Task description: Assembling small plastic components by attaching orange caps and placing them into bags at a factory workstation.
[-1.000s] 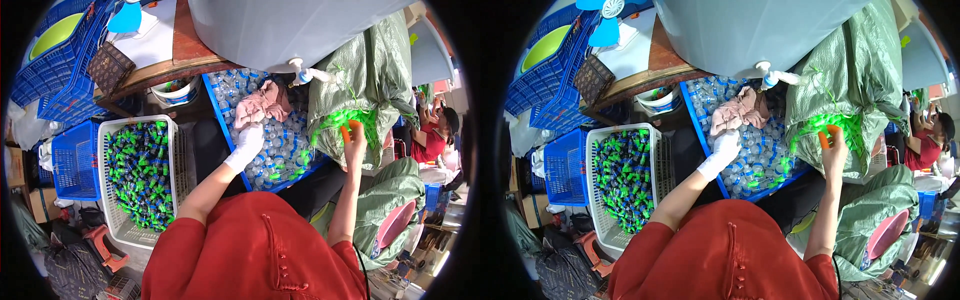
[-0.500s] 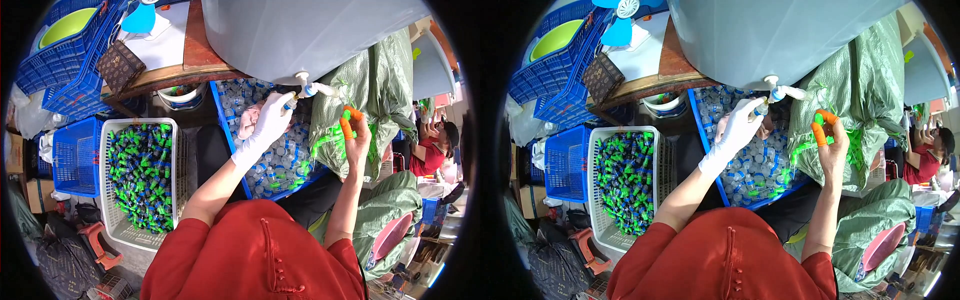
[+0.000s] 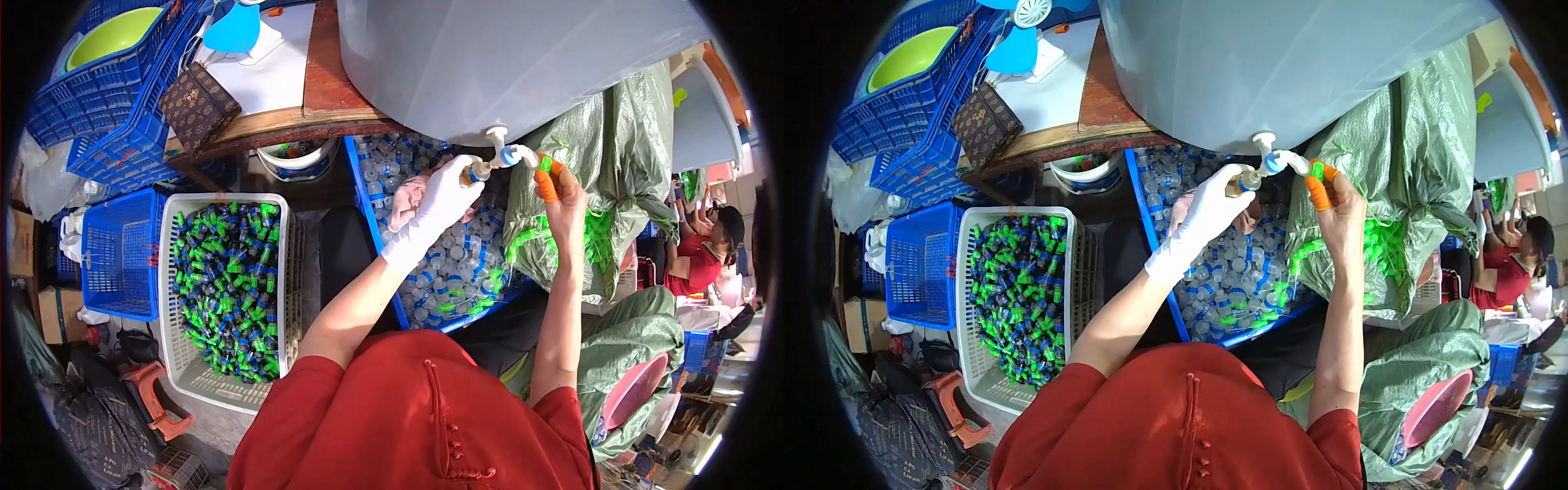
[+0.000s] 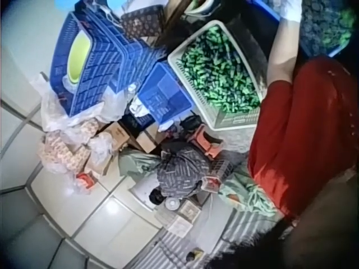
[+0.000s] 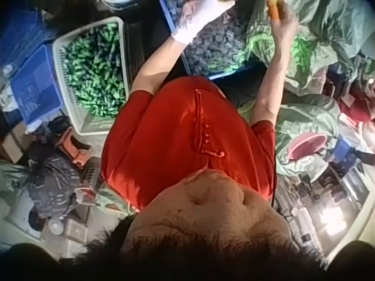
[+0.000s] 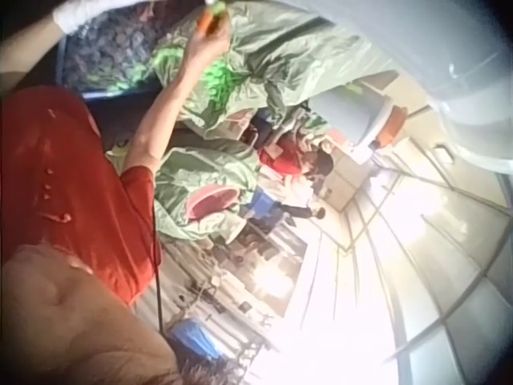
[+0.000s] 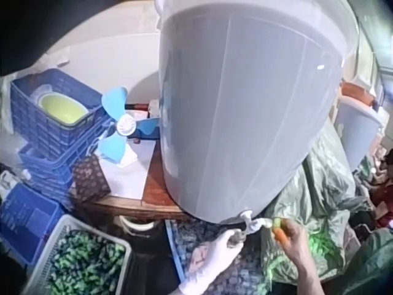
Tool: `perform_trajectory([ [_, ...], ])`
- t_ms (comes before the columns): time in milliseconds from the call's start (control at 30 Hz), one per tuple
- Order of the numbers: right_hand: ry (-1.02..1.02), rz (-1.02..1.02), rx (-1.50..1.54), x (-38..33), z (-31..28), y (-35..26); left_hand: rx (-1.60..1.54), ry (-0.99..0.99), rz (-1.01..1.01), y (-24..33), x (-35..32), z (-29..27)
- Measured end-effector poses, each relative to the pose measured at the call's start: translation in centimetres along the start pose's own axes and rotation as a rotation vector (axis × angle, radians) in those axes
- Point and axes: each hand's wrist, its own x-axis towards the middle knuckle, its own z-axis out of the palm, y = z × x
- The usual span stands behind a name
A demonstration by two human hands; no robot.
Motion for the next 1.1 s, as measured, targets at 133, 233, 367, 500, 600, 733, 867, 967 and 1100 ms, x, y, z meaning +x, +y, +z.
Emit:
perform_trajectory([
  [133, -0.003, -0.023, -0.055, 0.0, 0.0, 0.0, 0.01, 0.004, -0.013, -0.4, 0.0, 0.0],
  [233, 0.003, -0.016, -0.044, -0.1, 0.0, -0.1, 0.03, -0.001, -0.007, -0.1, 0.0, -0.1],
  [367, -0.049, -0.001, -0.062, 0.0, -0.2, -0.1, 0.096, 0.02, 0.022, 0.3, -0.2, -0.2],
  [500, 0.013, -0.055, -0.007, -0.5, -0.5, -1.3, 0.093, 0.025, -0.001, 0.2, -0.3, -0.4],
  [600, 0.148, -0.103, 0.226, -1.1, -0.2, -1.1, 0.179, 0.015, -0.039, 0.7, -0.8, -0.7],
  [733, 0.068, -0.06, 0.491, -2.5, 0.3, -1.5, 0.179, -0.043, -0.057, -0.2, -1.4, -0.9],
  [867, -0.059, 0.022, 0.595, -3.0, 1.3, -0.8, 0.201, -0.151, -0.034, 0.6, -2.7, -0.5],
  [967, -0.107, 0.063, 0.606, -3.4, 1.8, -0.6, 0.206, -0.188, -0.014, 1.0, -3.6, -0.1],
  [1100, -0.167, 0.053, 0.52, -4.4, 2.6, 1.2, 0.169, -0.186, 0.055, 1.5, -4.0, 0.2],
])
